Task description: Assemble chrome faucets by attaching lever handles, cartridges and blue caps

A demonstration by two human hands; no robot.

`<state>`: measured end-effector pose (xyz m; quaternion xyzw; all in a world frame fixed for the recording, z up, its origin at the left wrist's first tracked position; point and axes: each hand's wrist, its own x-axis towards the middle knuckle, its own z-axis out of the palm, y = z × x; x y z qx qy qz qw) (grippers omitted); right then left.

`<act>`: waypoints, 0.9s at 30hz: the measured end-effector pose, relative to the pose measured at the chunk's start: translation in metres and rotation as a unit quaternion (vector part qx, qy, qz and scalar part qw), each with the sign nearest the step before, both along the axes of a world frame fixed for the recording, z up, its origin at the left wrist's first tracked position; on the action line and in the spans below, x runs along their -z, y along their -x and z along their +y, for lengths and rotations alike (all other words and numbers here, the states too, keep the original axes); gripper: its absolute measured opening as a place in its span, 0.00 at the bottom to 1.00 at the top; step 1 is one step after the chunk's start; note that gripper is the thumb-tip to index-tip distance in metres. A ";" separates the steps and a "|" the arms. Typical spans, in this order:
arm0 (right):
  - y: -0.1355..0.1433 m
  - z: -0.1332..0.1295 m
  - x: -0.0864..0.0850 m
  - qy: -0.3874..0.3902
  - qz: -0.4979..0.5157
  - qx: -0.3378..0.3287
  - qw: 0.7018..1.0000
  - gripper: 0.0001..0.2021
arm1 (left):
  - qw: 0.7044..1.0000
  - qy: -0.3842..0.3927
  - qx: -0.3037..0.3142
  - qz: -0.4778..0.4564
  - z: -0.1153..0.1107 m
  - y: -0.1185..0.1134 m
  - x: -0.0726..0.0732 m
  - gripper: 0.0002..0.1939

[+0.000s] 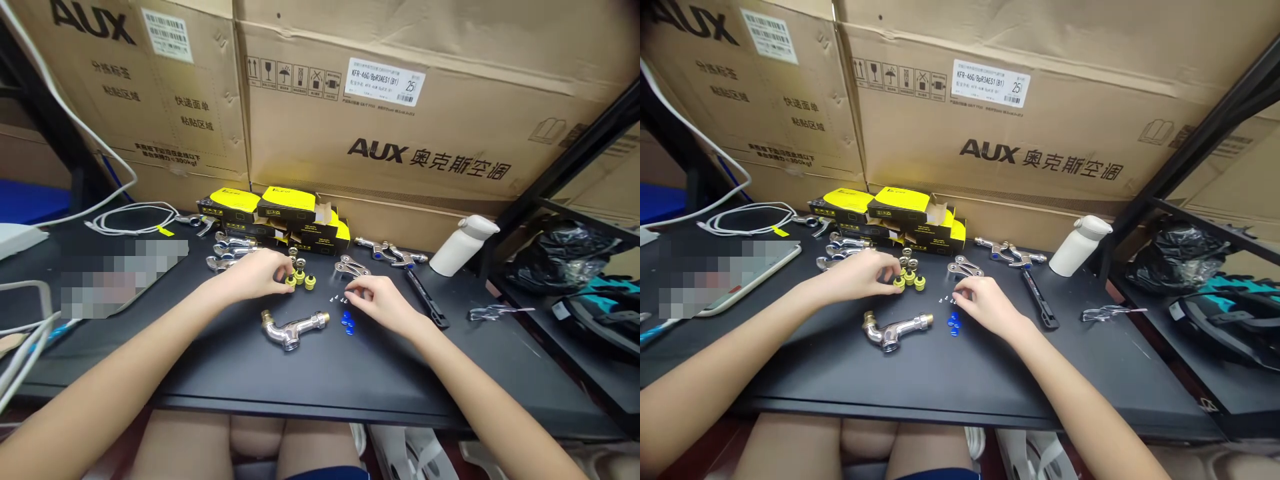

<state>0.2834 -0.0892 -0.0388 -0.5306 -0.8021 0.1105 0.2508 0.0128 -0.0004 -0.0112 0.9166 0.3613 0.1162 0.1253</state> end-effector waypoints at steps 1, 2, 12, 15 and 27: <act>0.000 0.000 0.000 0.000 -0.001 -0.003 1.000 0.07 | 1.000 0.002 0.002 -0.001 -0.001 0.000 0.000 0.16; 0.000 0.000 0.000 -0.001 -0.001 -0.006 1.000 0.07 | 1.000 0.006 0.005 -0.005 -0.001 0.000 -0.001 0.15; -0.001 0.000 0.002 -0.011 -0.005 -0.013 1.000 0.06 | 0.998 0.060 0.033 0.003 -0.002 0.004 -0.007 0.15; -0.001 0.000 0.003 -0.018 -0.006 -0.014 1.000 0.05 | 0.997 0.069 0.033 0.004 -0.001 0.005 -0.007 0.16; -0.017 0.013 0.009 -0.134 -0.026 0.081 0.987 0.09 | 0.997 0.059 0.041 -0.015 -0.001 0.002 0.000 0.13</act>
